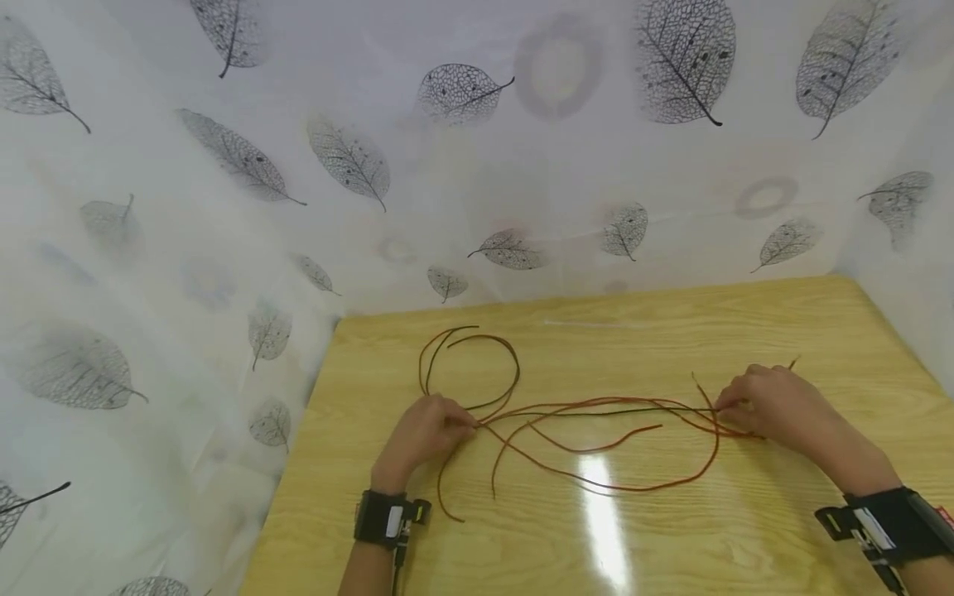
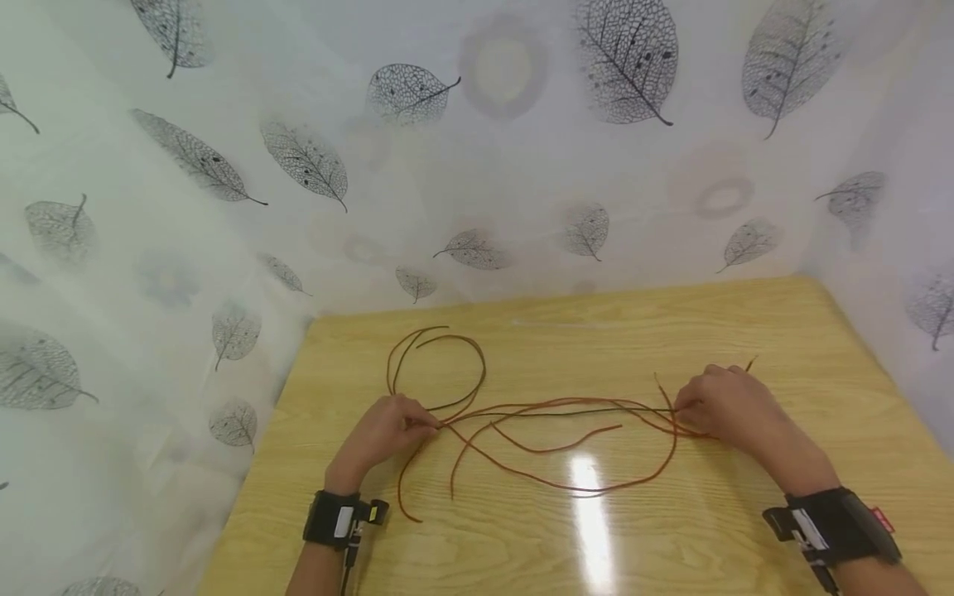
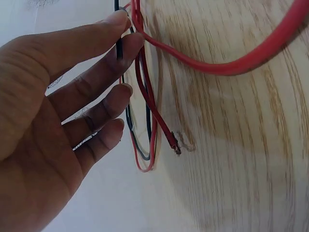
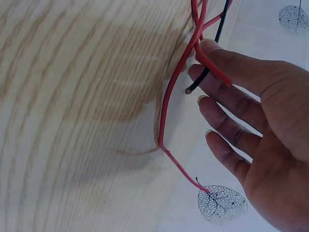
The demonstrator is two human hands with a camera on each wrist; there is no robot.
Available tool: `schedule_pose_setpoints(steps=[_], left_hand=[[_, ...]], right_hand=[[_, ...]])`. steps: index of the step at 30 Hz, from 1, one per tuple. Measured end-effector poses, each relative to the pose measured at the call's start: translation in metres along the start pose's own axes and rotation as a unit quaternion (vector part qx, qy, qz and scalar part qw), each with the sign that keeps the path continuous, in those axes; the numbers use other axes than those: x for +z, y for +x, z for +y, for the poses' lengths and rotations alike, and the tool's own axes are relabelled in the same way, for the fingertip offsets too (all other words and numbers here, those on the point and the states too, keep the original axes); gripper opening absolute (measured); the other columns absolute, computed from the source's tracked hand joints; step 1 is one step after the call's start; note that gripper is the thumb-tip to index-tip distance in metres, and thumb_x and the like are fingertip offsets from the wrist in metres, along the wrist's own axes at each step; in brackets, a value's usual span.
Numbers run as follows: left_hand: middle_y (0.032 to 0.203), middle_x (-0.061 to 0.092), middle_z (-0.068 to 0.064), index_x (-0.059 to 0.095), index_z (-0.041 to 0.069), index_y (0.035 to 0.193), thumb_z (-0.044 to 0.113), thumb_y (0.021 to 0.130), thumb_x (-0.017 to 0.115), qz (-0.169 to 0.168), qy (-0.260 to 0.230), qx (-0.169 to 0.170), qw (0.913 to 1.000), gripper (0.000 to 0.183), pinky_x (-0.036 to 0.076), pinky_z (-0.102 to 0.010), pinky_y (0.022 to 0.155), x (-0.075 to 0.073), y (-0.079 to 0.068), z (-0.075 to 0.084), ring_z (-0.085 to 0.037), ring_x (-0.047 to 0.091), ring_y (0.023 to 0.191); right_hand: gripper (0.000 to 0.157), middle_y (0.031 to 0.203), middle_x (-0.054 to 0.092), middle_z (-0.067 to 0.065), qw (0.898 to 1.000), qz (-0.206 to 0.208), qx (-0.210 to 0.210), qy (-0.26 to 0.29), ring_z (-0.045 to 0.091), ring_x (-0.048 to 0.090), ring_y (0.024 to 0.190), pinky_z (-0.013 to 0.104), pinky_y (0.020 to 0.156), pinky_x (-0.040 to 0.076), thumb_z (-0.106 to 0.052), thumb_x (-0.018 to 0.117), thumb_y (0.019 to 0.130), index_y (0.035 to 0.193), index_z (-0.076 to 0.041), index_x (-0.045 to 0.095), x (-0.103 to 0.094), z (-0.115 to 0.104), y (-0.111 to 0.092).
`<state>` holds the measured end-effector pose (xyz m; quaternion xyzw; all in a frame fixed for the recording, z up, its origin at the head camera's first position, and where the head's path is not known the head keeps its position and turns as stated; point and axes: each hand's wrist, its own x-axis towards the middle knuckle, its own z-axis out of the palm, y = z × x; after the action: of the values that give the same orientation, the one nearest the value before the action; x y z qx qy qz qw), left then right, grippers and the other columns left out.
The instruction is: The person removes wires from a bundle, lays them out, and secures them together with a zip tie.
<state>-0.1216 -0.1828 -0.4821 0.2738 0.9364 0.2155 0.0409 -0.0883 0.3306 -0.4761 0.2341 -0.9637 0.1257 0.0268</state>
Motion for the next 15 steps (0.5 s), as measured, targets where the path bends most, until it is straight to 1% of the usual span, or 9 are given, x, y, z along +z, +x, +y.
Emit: schedule_pose_setpoints(steps=[5, 7, 11, 15], left_hand=[[0.088, 0.073, 0.015, 0.08, 0.025, 0.092, 0.027, 0.082, 0.079, -0.02, -0.011, -0.014, 0.9996, 0.01, 0.055, -0.028, 0.073, 0.003, 0.002, 0.004, -0.004, 0.065, 0.08], [0.088, 0.073, 0.015, 0.079, 0.024, 0.093, 0.026, 0.083, 0.078, -0.027, -0.016, -0.016, 0.9994, 0.01, 0.055, -0.028, 0.073, 0.004, 0.002, 0.006, -0.004, 0.065, 0.08], [0.087, 0.073, 0.013, 0.079, 0.022, 0.091, 0.023, 0.084, 0.077, -0.023, -0.024, -0.013, 0.9994, 0.008, 0.056, -0.029, 0.072, 0.003, 0.003, 0.009, -0.004, 0.065, 0.08], [0.086, 0.072, 0.012, 0.079, 0.022, 0.089, 0.025, 0.084, 0.077, -0.01, -0.018, -0.02, 0.9996, 0.006, 0.055, -0.03, 0.07, 0.001, 0.004, 0.008, -0.006, 0.064, 0.079]], right_hand=[[0.01, 0.08, 0.067, -0.009, 0.998, -0.033, 0.026, 0.043, 0.015, 0.058, 0.071, 0.034, 0.057, 0.049, -0.022, 0.081, 0.077, 0.083, -0.028, 0.076, -0.002, -0.006, 0.003], [0.01, 0.081, 0.066, -0.009, 0.997, -0.044, 0.035, 0.046, 0.015, 0.058, 0.072, 0.034, 0.057, 0.049, -0.023, 0.08, 0.078, 0.083, -0.029, 0.075, -0.003, -0.009, 0.004], [0.009, 0.08, 0.066, -0.008, 0.997, -0.05, 0.027, 0.043, 0.015, 0.058, 0.072, 0.035, 0.058, 0.051, -0.024, 0.08, 0.077, 0.083, -0.027, 0.075, -0.005, -0.013, 0.005], [0.006, 0.078, 0.066, -0.009, 0.998, -0.034, 0.013, 0.049, 0.012, 0.06, 0.069, 0.034, 0.058, 0.052, -0.023, 0.079, 0.079, 0.083, -0.024, 0.075, -0.006, -0.017, 0.009]])
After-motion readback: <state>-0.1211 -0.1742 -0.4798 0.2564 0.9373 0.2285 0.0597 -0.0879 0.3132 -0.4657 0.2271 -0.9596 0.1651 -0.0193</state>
